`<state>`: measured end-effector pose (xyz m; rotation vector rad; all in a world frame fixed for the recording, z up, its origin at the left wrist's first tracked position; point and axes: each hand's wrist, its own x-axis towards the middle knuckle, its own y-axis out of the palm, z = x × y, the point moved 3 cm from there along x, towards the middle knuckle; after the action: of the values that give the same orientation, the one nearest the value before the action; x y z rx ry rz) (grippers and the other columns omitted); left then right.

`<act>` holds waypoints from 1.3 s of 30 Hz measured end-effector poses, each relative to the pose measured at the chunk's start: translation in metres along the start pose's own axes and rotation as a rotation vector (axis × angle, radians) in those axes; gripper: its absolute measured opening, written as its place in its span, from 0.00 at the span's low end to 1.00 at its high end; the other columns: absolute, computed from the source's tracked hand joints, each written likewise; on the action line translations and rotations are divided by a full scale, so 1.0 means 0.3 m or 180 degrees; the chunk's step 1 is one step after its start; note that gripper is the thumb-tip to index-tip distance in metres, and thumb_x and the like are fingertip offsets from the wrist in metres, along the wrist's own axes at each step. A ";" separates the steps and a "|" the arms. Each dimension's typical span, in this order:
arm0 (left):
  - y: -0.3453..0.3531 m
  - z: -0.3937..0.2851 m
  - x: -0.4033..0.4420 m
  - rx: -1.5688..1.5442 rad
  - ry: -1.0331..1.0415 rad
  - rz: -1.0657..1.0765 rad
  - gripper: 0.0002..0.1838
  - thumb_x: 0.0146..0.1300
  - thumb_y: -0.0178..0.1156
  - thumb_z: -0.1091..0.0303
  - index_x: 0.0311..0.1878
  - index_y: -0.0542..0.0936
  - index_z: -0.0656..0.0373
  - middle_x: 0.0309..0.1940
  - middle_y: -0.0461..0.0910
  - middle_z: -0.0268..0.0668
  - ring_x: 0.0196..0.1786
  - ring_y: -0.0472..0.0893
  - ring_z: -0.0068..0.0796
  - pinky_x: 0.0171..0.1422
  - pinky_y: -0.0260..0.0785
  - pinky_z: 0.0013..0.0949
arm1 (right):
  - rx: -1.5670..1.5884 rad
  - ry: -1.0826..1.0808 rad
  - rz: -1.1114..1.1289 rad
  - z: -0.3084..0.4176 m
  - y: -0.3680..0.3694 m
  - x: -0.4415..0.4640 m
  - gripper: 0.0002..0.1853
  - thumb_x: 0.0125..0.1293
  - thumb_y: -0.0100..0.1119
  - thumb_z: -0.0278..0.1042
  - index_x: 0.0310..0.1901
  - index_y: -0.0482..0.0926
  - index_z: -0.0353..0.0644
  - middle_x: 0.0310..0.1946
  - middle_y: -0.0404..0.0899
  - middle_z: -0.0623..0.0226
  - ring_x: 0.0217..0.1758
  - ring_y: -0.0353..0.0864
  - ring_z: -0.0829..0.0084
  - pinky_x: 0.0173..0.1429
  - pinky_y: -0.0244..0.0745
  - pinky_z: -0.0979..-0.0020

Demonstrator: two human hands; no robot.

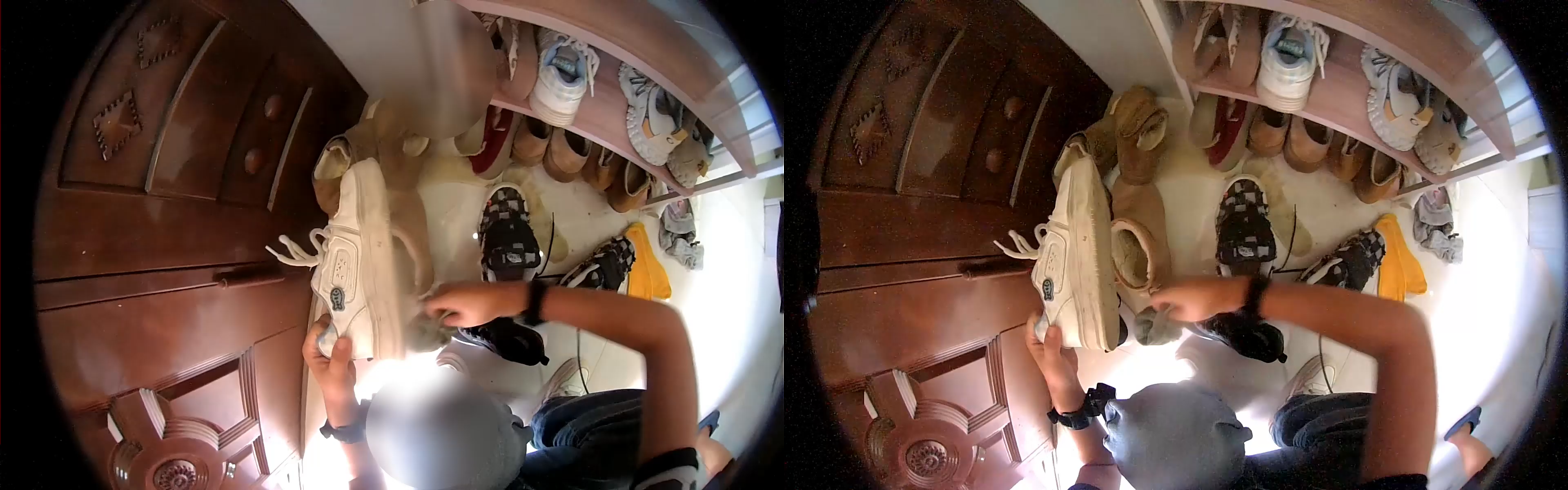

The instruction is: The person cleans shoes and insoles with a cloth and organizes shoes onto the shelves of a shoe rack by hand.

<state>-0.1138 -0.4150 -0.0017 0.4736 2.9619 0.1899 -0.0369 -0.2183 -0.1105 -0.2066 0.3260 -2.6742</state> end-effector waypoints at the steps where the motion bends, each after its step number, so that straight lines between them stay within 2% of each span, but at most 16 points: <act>1: 0.009 -0.003 0.011 0.0378 0.0250 0.0079 0.23 0.51 0.63 0.63 0.47 0.70 0.67 0.48 0.70 0.44 0.52 0.69 0.32 0.61 0.58 0.38 | -0.0269 0.0067 -0.0084 0.090 -0.104 -0.043 0.09 0.54 0.51 0.29 0.37 0.70 0.36 0.38 0.71 0.57 0.42 0.71 0.62 0.48 0.66 0.66; 3: 0.030 -0.008 0.033 0.0716 0.0484 0.0205 0.22 0.51 0.63 0.63 0.44 0.72 0.68 0.47 0.70 0.45 0.53 0.68 0.33 0.62 0.56 0.39 | -0.0719 -0.0263 -0.0798 0.279 -0.286 -0.156 0.08 0.52 0.53 0.28 0.34 0.69 0.37 0.39 0.67 0.57 0.46 0.67 0.63 0.50 0.64 0.65; 5: 0.090 -0.010 0.061 0.1044 0.0577 0.0730 0.18 0.49 0.63 0.63 0.34 0.74 0.70 0.37 0.74 0.41 0.56 0.68 0.35 0.63 0.53 0.38 | -0.0900 -0.0164 -0.1701 0.399 -0.407 -0.280 0.08 0.50 0.53 0.25 0.31 0.65 0.38 0.42 0.63 0.56 0.48 0.63 0.62 0.52 0.59 0.67; 6: 0.173 -0.036 0.059 0.0810 0.0594 0.0499 0.14 0.47 0.63 0.66 0.24 0.71 0.68 0.26 0.73 0.37 0.57 0.68 0.40 0.61 0.54 0.37 | -0.1307 -0.0131 -0.2205 0.458 -0.459 -0.336 0.07 0.50 0.52 0.23 0.30 0.64 0.38 0.44 0.63 0.55 0.48 0.64 0.62 0.53 0.58 0.67; 7: 0.214 -0.046 0.065 0.0759 0.0589 0.0567 0.14 0.47 0.63 0.66 0.24 0.71 0.68 0.26 0.73 0.37 0.57 0.68 0.40 0.61 0.54 0.37 | -0.1556 -0.0159 -0.2604 0.494 -0.494 -0.388 0.07 0.50 0.52 0.23 0.31 0.65 0.38 0.47 0.62 0.54 0.49 0.65 0.62 0.54 0.58 0.67; 9: 0.312 -0.057 0.063 0.1152 0.0722 0.1553 0.14 0.45 0.63 0.69 0.19 0.68 0.65 0.19 0.69 0.36 0.57 0.69 0.43 0.60 0.55 0.37 | -0.1754 -0.0273 -0.3151 0.518 -0.518 -0.423 0.07 0.50 0.52 0.23 0.31 0.65 0.38 0.48 0.62 0.53 0.50 0.66 0.62 0.54 0.58 0.66; 11: 0.398 -0.069 0.051 0.1256 0.0980 0.2341 0.12 0.45 0.62 0.73 0.20 0.67 0.66 0.22 0.71 0.39 0.57 0.69 0.45 0.56 0.58 0.35 | -0.1750 -0.0324 -0.3313 0.483 -0.509 -0.398 0.07 0.50 0.52 0.24 0.30 0.65 0.38 0.50 0.62 0.53 0.53 0.65 0.62 0.55 0.59 0.65; 14: 0.493 -0.043 -0.004 0.0674 0.0111 0.1902 0.08 0.51 0.58 0.78 0.23 0.67 0.67 0.28 0.73 0.39 0.57 0.67 0.36 0.57 0.58 0.33 | -0.1739 -0.0519 -0.2982 0.435 -0.427 -0.353 0.09 0.46 0.56 0.26 0.28 0.65 0.40 0.46 0.65 0.56 0.51 0.65 0.59 0.53 0.61 0.63; 18: 0.556 0.030 0.004 0.1119 0.0073 0.2129 0.08 0.53 0.57 0.76 0.23 0.69 0.68 0.44 0.75 0.48 0.58 0.66 0.34 0.56 0.58 0.31 | -0.1803 -0.0530 -0.2739 0.442 -0.283 -0.330 0.13 0.41 0.59 0.29 0.27 0.64 0.42 0.40 0.66 0.61 0.47 0.65 0.58 0.48 0.61 0.62; 22: 0.572 0.069 0.006 0.0811 -0.0380 0.1795 0.10 0.52 0.58 0.76 0.21 0.66 0.66 0.34 0.75 0.42 0.59 0.65 0.32 0.51 0.59 0.30 | -0.1775 -0.0756 -0.3009 0.472 -0.237 -0.337 0.14 0.41 0.61 0.29 0.25 0.64 0.43 0.38 0.66 0.63 0.45 0.66 0.61 0.47 0.61 0.61; 25: 0.589 0.073 0.005 0.0976 0.0246 0.2012 0.08 0.52 0.57 0.76 0.24 0.70 0.68 0.46 0.74 0.51 0.56 0.67 0.29 0.51 0.60 0.27 | -0.2086 -0.1045 -0.2814 0.485 -0.245 -0.363 0.14 0.41 0.62 0.29 0.24 0.64 0.43 0.37 0.66 0.64 0.43 0.66 0.61 0.45 0.61 0.62; 31: 0.605 0.076 -0.002 0.0911 0.0015 0.1837 0.07 0.52 0.58 0.76 0.25 0.70 0.69 0.48 0.73 0.48 0.50 0.69 0.24 0.47 0.61 0.24 | -0.2146 -0.0069 -0.3302 0.354 -0.377 -0.449 0.12 0.40 0.59 0.31 0.24 0.64 0.44 0.35 0.64 0.65 0.41 0.65 0.62 0.45 0.62 0.63; 33: 0.598 0.117 0.024 0.0957 0.0178 0.2021 0.07 0.53 0.57 0.76 0.32 0.73 0.71 0.58 0.64 0.51 0.45 0.70 0.20 0.44 0.62 0.22 | -0.2192 -0.0722 -0.2872 0.425 -0.263 -0.393 0.10 0.42 0.56 0.33 0.24 0.64 0.44 0.35 0.64 0.65 0.41 0.65 0.62 0.45 0.63 0.63; 36: 0.612 0.102 0.018 0.0913 0.0080 0.1768 0.07 0.54 0.56 0.76 0.34 0.73 0.72 0.56 0.67 0.50 0.46 0.70 0.20 0.46 0.62 0.23 | -0.1521 -0.0721 -0.2325 0.438 -0.169 -0.353 0.08 0.43 0.54 0.32 0.24 0.65 0.45 0.34 0.64 0.65 0.41 0.66 0.63 0.45 0.64 0.64; 38: 0.624 0.093 0.025 0.1263 0.0620 0.1695 0.07 0.52 0.55 0.78 0.33 0.72 0.73 0.54 0.68 0.50 0.47 0.70 0.24 0.48 0.62 0.24 | -0.2871 -0.1513 -0.2124 0.399 -0.163 -0.361 0.08 0.42 0.54 0.32 0.23 0.65 0.46 0.33 0.65 0.66 0.41 0.67 0.64 0.44 0.65 0.64; 39: 0.627 0.090 0.036 0.1260 0.0620 0.1718 0.07 0.52 0.55 0.78 0.33 0.72 0.73 0.54 0.68 0.50 0.47 0.70 0.24 0.48 0.62 0.24 | -0.2882 -0.1497 -0.2139 0.395 -0.185 -0.369 0.08 0.42 0.54 0.32 0.23 0.65 0.46 0.33 0.65 0.66 0.41 0.67 0.64 0.44 0.65 0.64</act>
<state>-0.0633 -0.2315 -0.0023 1.3717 2.9793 -0.3255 0.0626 -0.1441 0.0075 -1.3890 1.4961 -2.7265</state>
